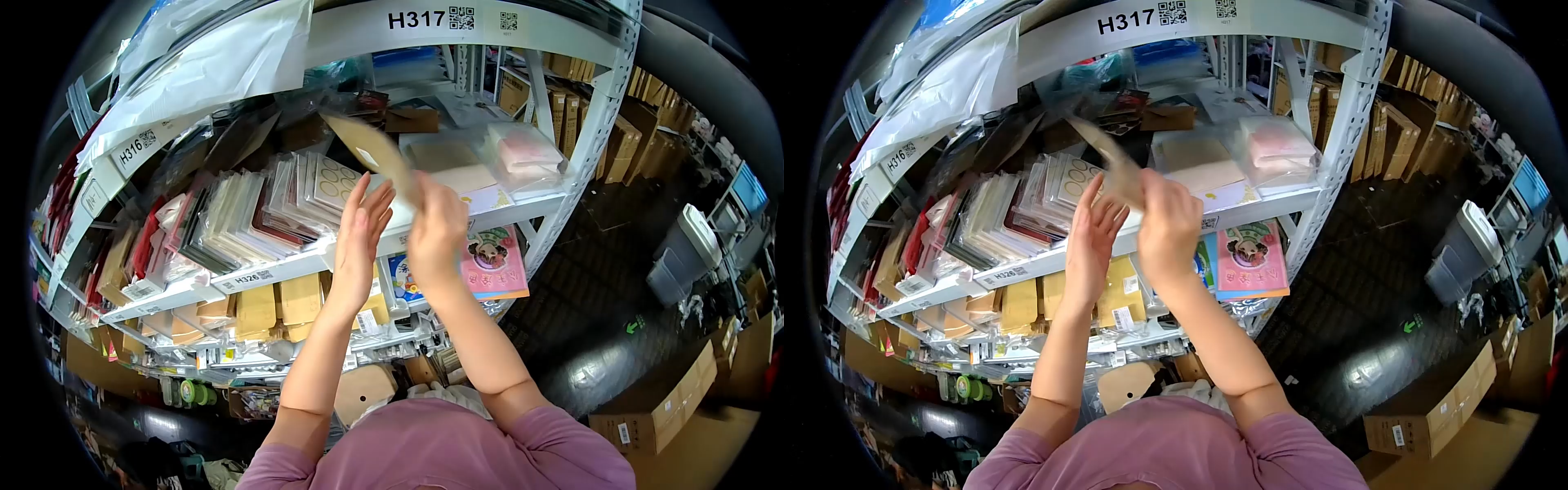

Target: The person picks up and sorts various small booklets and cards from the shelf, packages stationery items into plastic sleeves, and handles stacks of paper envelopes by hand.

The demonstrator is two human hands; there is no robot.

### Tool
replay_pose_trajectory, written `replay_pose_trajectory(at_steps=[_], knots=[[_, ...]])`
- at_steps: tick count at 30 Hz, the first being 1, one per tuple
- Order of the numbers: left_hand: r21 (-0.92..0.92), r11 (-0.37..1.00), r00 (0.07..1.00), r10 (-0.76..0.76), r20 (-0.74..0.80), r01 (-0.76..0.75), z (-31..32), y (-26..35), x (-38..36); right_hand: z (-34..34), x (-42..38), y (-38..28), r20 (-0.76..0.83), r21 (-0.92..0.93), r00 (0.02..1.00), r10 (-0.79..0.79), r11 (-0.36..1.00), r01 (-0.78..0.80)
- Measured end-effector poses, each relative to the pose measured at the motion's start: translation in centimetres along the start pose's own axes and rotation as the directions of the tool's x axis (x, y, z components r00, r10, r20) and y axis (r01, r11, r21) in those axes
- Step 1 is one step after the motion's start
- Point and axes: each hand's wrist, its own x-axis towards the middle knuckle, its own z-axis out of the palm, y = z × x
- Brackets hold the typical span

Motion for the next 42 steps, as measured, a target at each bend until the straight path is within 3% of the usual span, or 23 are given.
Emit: replay_pose_trajectory(at_steps=[1,2,3,4,5,7,8,9,11,15,17,20,22,23,25,28,30,31,33,34,39,42], knots=[[-0.004,1.0,1.0,0.0,0.001,0.0,0.1,-0.1,0.3,-0.9,0.4,0.4,0.0,-0.004,1.0,-0.002,1.0,0.002],[0.316,0.949,0.998,-0.003,0.056,-0.015,0.3,-0.1,0.6,-1.8,0.8,1.1,-0.051,-0.008,0.998,0.04,0.999,-0.041],[0.602,0.798,0.994,-0.023,0.104,-0.045,0.4,-0.1,0.9,-2.8,1.3,1.7,-0.101,-0.009,0.992,0.082,0.996,-0.083],[0.816,0.558,0.984,0.003,0.181,-0.152,1.1,-0.2,1.1,-3.8,2.1,2.3,-0.074,0.011,0.996,0.047,0.999,-0.047],[0.814,0.562,0.984,0.003,0.177,-0.148,1.6,-0.7,1.5,-4.7,3.0,3.0,-0.045,0.032,0.999,0.012,0.999,-0.011],[0.829,0.155,0.842,0.045,0.538,-0.538,2.4,-2.7,2.2,-5.8,3.9,4.0,0.004,-0.001,1.0,0.0,1.0,0.0],[0.836,0.055,0.836,0.093,0.54,-0.546,2.9,-3.9,2.4,-6.0,4.3,4.4,0.021,-0.008,1.0,-0.008,1.0,0.008],[0.839,0.06,0.839,0.095,0.535,-0.541,2.7,-4.7,2.5,-6.2,4.6,4.7,0.035,-0.014,0.999,-0.016,1.0,0.017],[0.852,0.0,0.852,-0.048,0.522,-0.523,2.4,-6.2,2.8,-6.7,5.0,4.7,0.033,-0.05,0.999,-0.026,0.998,0.027],[0.813,-0.041,0.813,-0.007,0.582,-0.581,1.0,-6.2,2.6,-7.4,5.6,5.5,-0.021,-0.053,0.999,0.029,0.998,-0.03],[0.817,-0.037,0.818,0.005,0.576,-0.575,0.6,-5.5,2.5,-7.4,6.1,5.9,0.008,0.016,0.987,0.162,0.987,-0.163],[0.876,0.017,0.872,-0.094,0.481,-0.481,0.4,-3.8,2.4,-7.2,7.0,6.1,0.008,0.046,0.997,0.078,0.996,-0.078],[0.836,-0.108,0.836,0.066,0.545,-0.537,0.4,-2.7,2.1,-6.8,7.7,6.1,0.007,0.065,0.999,0.035,0.997,-0.035],[0.838,-0.111,0.837,0.068,0.543,-0.534,0.4,-2.0,1.9,-6.6,8.1,6.0,0.004,0.041,0.999,-0.033,0.999,0.033],[0.78,-0.28,0.785,0.122,0.607,-0.56,0.4,-0.8,1.4,-6.1,8.7,6.2,0.003,0.019,0.995,-0.104,0.994,0.104],[0.805,-0.296,0.839,0.02,0.544,-0.515,-1.1,-1.9,0.0,-5.2,8.5,7.1,0.09,0.0,0.975,-0.201,0.979,0.202],[0.819,-0.293,0.853,0.026,0.522,-0.493,-1.8,-2.4,-0.1,-4.4,7.9,7.9,0.278,-0.16,0.926,-0.256,0.938,0.307],[0.833,-0.289,0.865,0.031,0.501,-0.472,-2.0,-2.4,-0.2,-3.9,7.7,8.3,0.279,-0.158,0.926,-0.256,0.939,0.307],[0.831,-0.303,0.863,0.05,0.503,-0.467,-2.0,-2.7,0.0,-3.0,7.2,9.1,0.41,-0.237,0.8,-0.437,0.796,0.557],[0.827,-0.317,0.859,0.07,0.508,-0.464,-1.9,-2.8,0.1,-2.6,6.8,9.3,0.443,-0.274,0.785,-0.432,0.769,0.578],[0.827,-0.288,0.854,0.052,0.518,-0.484,-2.4,-2.4,0.2,-2.0,5.3,9.9,0.668,-0.193,0.696,-0.264,0.842,0.504],[0.827,-0.272,0.851,0.05,0.523,-0.493,-2.5,-2.3,0.0,-2.8,5.8,9.1,0.756,-0.125,0.645,-0.107,0.944,0.304]])
